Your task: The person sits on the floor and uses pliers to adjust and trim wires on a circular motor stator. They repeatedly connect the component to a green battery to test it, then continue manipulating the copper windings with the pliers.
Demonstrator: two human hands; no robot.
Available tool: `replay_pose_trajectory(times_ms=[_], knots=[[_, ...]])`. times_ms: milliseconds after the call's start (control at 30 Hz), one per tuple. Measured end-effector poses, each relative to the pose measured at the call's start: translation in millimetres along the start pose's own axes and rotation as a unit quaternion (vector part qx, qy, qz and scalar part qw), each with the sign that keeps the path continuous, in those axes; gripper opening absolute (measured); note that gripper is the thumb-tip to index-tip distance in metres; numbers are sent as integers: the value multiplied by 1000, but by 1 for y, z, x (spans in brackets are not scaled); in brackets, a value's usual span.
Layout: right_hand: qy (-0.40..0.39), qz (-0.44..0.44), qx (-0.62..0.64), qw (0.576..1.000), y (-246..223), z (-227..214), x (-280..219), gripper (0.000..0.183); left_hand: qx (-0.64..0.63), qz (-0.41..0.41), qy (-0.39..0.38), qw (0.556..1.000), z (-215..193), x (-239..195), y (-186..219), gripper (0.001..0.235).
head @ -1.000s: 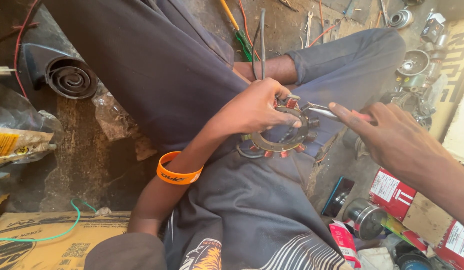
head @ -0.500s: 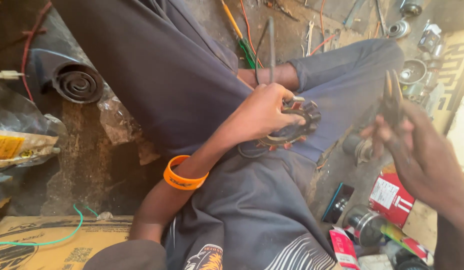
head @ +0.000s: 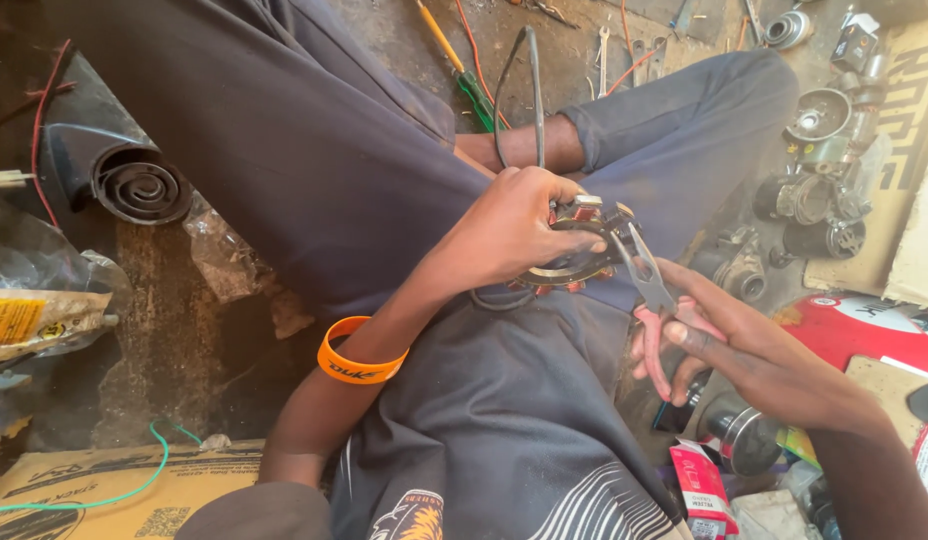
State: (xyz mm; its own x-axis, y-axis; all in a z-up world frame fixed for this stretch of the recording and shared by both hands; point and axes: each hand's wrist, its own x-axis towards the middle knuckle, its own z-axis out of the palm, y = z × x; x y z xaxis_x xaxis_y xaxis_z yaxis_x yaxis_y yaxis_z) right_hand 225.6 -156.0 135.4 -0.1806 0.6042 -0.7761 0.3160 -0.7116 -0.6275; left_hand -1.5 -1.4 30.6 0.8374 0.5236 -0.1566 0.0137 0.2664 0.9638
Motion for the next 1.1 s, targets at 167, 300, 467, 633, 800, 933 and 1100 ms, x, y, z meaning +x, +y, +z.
replay_pose_trajectory(times_ms=[167,300,467,633,800,933,1100], knots=[[3,-16,87,996,8,5,3,68,68,103,48,991,5,3,-8,21],[35,16,191,981,23,9,3,70,79,91,53,991,7,3,-13,22],[-48,-92,369,924,43,18,3,64,111,100,52,987,11,3,-15,19],[-51,-89,480,871,49,33,12,67,135,136,69,979,13,5,-20,18],[-112,-168,612,765,51,62,30,62,179,157,103,966,16,9,-26,18],[-123,-198,647,726,57,73,46,64,146,108,97,979,14,11,-24,19],[-183,-227,698,654,71,71,62,65,33,58,54,996,8,16,-18,18]])
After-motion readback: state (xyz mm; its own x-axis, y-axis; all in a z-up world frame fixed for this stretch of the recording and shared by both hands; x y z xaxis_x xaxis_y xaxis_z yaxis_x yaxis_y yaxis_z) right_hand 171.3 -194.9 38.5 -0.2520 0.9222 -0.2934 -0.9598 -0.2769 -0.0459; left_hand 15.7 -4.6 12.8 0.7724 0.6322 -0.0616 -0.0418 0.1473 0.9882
